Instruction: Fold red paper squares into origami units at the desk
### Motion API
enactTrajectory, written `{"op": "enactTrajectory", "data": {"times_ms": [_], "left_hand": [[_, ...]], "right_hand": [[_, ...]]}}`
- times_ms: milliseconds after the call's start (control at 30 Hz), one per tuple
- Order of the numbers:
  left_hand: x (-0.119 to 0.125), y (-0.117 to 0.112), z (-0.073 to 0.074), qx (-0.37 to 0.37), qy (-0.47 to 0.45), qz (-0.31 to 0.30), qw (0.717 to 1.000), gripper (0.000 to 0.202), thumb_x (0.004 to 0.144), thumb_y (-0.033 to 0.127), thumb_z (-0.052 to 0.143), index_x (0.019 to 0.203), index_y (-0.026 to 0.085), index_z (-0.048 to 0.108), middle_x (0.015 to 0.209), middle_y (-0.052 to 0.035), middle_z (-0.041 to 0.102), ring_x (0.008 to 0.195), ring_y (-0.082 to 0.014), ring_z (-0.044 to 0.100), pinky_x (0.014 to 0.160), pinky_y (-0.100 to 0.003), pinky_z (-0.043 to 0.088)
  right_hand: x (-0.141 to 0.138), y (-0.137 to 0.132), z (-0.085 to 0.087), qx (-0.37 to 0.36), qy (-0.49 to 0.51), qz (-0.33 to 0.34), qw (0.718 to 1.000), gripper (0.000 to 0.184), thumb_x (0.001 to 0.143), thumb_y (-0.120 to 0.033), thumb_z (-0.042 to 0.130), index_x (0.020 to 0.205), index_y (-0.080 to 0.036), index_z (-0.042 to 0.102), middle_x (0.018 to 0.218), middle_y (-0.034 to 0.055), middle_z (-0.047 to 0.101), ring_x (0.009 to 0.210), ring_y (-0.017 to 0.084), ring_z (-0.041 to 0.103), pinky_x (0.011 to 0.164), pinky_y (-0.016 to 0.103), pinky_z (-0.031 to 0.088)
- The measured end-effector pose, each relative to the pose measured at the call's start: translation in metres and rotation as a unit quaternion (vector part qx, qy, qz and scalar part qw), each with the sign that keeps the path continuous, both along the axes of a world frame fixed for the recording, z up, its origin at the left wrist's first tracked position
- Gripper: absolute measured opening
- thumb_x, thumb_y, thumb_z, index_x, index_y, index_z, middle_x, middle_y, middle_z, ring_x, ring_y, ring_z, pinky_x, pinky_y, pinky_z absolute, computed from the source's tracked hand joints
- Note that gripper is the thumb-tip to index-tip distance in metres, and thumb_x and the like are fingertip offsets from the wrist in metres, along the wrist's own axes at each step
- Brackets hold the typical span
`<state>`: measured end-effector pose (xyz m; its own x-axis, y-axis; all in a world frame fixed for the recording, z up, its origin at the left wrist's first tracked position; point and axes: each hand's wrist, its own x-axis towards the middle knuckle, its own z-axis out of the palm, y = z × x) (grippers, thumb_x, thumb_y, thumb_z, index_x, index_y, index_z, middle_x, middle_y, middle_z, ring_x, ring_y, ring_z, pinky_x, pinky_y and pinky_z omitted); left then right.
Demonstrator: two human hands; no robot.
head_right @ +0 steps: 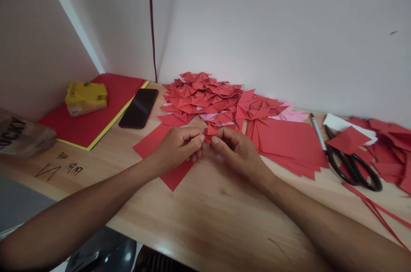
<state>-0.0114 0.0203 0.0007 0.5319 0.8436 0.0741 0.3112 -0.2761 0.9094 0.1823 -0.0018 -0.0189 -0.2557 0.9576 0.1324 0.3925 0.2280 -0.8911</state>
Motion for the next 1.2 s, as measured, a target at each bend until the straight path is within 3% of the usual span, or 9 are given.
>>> {"op": "enactTrajectory", "data": {"times_ms": [467,967,1200], "left_hand": [[0.0001,0.0018,-0.0029,0.011,0.004,-0.004,1.000,0.029,0.089,0.020,0.044,0.063,0.015,0.055,0.058,0.0011,0.060,0.053,-0.0066,0.054,0.053,-0.017,0.040],[0.0005,0.0017,-0.0011,0.026,0.011,0.000,1.000,0.029,0.088,0.018,0.044,0.061,0.015,0.054,0.057,0.0024,0.058,0.054,-0.0069,0.052,0.056,-0.019,0.038],[0.0006,0.0011,0.0005,0.086,0.059,0.010,0.995,0.029,0.087,0.016,0.046,0.058,0.015,0.048,0.056,0.0035,0.053,0.057,-0.0078,0.046,0.059,-0.023,0.032]], "right_hand": [[-0.0014,-0.0028,0.0032,-0.031,0.035,0.028,0.999,0.023,0.095,-0.042,0.053,0.086,-0.023,0.061,0.082,0.0019,0.063,0.078,0.018,0.058,0.070,0.030,0.046],[-0.0017,-0.0036,0.0012,-0.041,0.038,0.018,0.998,0.022,0.095,-0.042,0.055,0.089,-0.022,0.062,0.082,0.0014,0.061,0.077,0.017,0.056,0.069,0.029,0.044],[-0.0031,-0.0027,0.0022,-0.042,0.028,0.015,0.999,0.020,0.094,-0.041,0.055,0.089,-0.022,0.062,0.081,0.0006,0.058,0.075,0.017,0.055,0.067,0.029,0.043]]}}
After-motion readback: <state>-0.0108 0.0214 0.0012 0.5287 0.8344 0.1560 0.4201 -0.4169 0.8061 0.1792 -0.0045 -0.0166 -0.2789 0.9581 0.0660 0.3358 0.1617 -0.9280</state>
